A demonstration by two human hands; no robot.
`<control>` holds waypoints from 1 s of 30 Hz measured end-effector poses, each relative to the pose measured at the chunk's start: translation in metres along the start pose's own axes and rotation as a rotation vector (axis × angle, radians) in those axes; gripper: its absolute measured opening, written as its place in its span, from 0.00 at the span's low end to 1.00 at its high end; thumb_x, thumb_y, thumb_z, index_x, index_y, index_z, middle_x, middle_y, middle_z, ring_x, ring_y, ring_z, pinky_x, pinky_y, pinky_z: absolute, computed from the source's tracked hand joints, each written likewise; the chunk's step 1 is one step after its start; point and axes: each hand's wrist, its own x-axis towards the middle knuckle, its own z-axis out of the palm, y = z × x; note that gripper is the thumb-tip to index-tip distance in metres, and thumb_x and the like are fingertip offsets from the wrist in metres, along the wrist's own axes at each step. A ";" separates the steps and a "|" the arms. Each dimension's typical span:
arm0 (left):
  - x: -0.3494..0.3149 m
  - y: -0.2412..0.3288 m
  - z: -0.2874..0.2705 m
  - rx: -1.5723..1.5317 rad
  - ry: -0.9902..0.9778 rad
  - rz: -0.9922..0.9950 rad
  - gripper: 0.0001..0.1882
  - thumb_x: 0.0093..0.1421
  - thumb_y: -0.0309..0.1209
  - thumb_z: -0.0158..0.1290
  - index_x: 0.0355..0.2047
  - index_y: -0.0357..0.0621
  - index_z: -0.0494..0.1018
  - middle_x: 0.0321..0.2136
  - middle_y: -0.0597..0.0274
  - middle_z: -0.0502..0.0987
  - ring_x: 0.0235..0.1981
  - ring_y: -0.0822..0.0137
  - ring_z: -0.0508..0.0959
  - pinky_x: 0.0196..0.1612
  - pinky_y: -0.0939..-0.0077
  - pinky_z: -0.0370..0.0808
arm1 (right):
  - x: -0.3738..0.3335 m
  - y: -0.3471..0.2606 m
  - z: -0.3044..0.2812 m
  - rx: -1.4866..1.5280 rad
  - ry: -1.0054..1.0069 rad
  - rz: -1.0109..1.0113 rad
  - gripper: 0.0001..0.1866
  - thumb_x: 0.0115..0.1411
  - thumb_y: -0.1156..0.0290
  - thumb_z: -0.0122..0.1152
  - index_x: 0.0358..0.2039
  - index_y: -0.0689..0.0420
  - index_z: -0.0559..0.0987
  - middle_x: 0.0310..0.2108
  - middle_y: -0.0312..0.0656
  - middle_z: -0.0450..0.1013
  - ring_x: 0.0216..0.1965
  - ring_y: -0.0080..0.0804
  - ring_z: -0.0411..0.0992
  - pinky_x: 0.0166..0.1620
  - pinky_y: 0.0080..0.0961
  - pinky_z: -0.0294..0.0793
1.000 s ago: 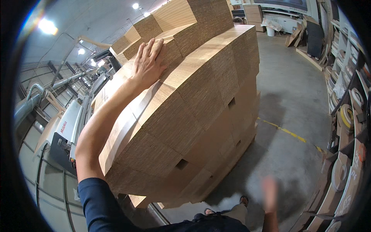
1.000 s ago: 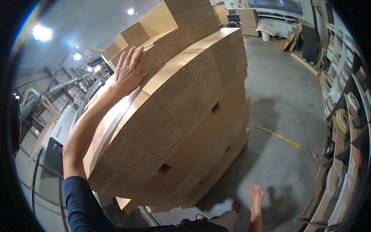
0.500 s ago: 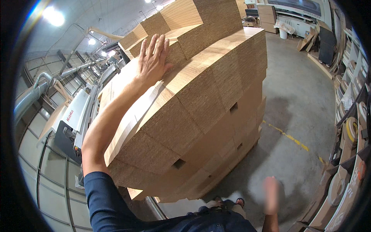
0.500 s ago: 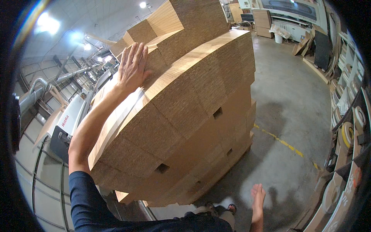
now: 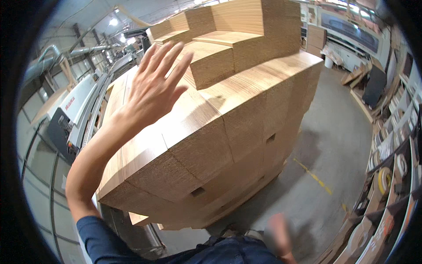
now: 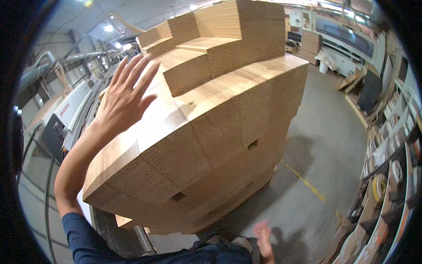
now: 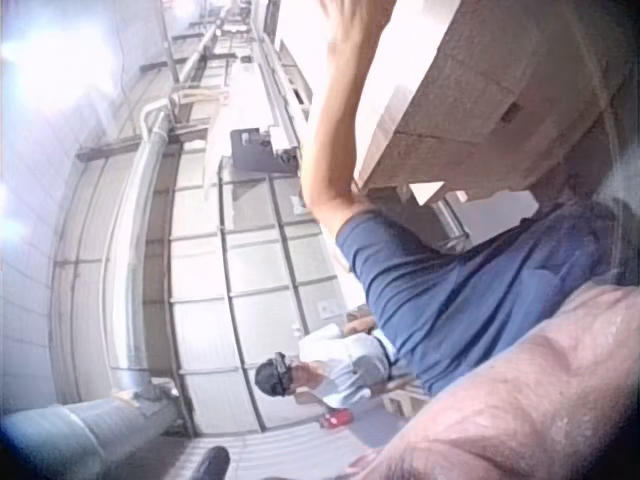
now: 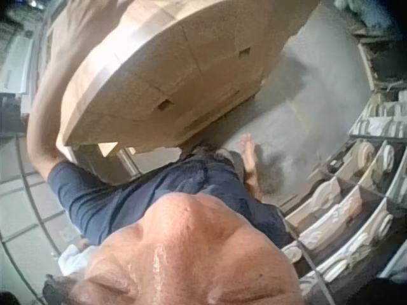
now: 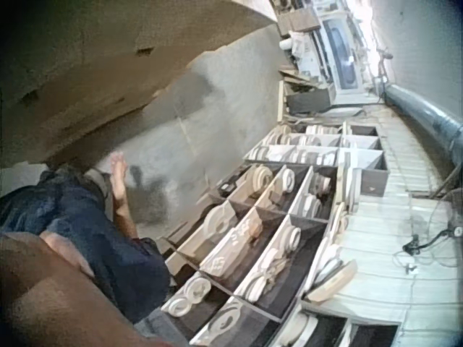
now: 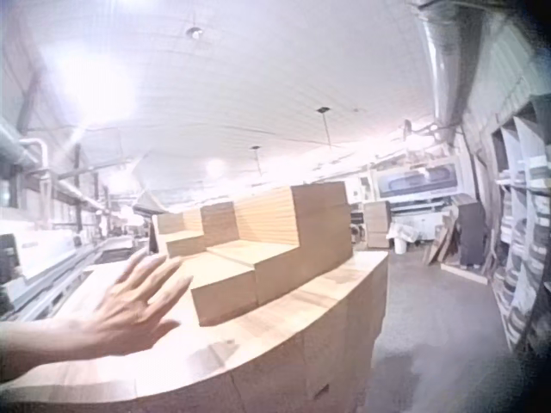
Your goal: The person organizes wooden panels by hand, lifting them one at a time from a white table and placing them onto a large stack of similar panels.
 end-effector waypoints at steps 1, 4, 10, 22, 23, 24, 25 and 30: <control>-0.022 -0.005 -0.015 0.037 -0.099 -0.014 0.40 0.59 0.42 0.59 0.68 0.50 0.55 0.67 0.52 0.57 0.69 0.54 0.56 0.72 0.53 0.47 | -0.018 -0.008 0.012 -0.016 -0.104 -0.007 0.31 0.65 0.43 0.53 0.46 0.64 0.75 0.39 0.47 0.77 0.38 0.37 0.77 0.41 0.35 0.78; -0.077 -0.005 -0.056 0.043 -0.230 -0.082 0.34 0.61 0.45 0.56 0.65 0.47 0.61 0.63 0.49 0.65 0.64 0.51 0.64 0.71 0.49 0.50 | -0.017 -0.034 0.043 -0.198 -0.188 0.205 0.29 0.65 0.45 0.55 0.45 0.64 0.77 0.38 0.45 0.78 0.38 0.36 0.77 0.42 0.33 0.77; -0.229 0.015 -0.157 0.061 -0.345 -0.455 0.26 0.65 0.41 0.52 0.58 0.38 0.68 0.55 0.46 0.72 0.58 0.49 0.71 0.67 0.44 0.55 | 0.005 -0.057 0.100 -0.604 -0.411 0.269 0.19 0.64 0.54 0.58 0.38 0.60 0.80 0.36 0.36 0.77 0.37 0.26 0.75 0.40 0.24 0.75; -0.603 0.150 -0.256 -0.212 -0.247 -1.832 0.16 0.63 0.34 0.57 0.47 0.37 0.78 0.42 0.50 0.82 0.42 0.58 0.81 0.48 0.68 0.76 | -0.065 0.130 0.262 -1.109 -0.871 0.299 0.19 0.66 0.54 0.57 0.28 0.57 0.79 0.25 0.31 0.72 0.28 0.18 0.68 0.30 0.20 0.69; -0.637 0.162 -0.261 -0.235 -0.264 -2.017 0.16 0.63 0.33 0.57 0.47 0.37 0.78 0.41 0.52 0.82 0.42 0.61 0.81 0.47 0.69 0.76 | -0.092 0.154 0.291 -1.171 -0.939 0.311 0.19 0.66 0.55 0.57 0.27 0.57 0.79 0.24 0.31 0.72 0.27 0.18 0.67 0.30 0.21 0.68; -0.681 0.159 -0.273 -0.360 -0.267 -2.179 0.17 0.61 0.34 0.59 0.47 0.36 0.78 0.39 0.52 0.83 0.41 0.62 0.80 0.46 0.69 0.76 | -0.141 0.202 0.299 -1.111 -0.930 0.408 0.18 0.67 0.56 0.57 0.26 0.57 0.78 0.23 0.31 0.71 0.26 0.18 0.66 0.29 0.21 0.67; -0.748 0.181 -0.249 -0.566 -0.022 -2.310 0.16 0.66 0.33 0.50 0.46 0.31 0.77 0.38 0.53 0.81 0.40 0.56 0.80 0.49 0.66 0.74 | -0.162 0.224 0.319 -1.074 -0.955 0.446 0.17 0.67 0.58 0.56 0.25 0.56 0.77 0.22 0.31 0.71 0.25 0.18 0.65 0.28 0.22 0.65; -0.834 0.211 -0.231 -0.736 -0.027 -2.293 0.16 0.61 0.32 0.58 0.44 0.31 0.78 0.31 0.58 0.82 0.32 0.71 0.80 0.38 0.79 0.76 | -0.282 0.328 0.413 -1.188 -1.207 0.584 0.14 0.66 0.61 0.56 0.28 0.58 0.79 0.23 0.31 0.72 0.25 0.17 0.66 0.30 0.18 0.66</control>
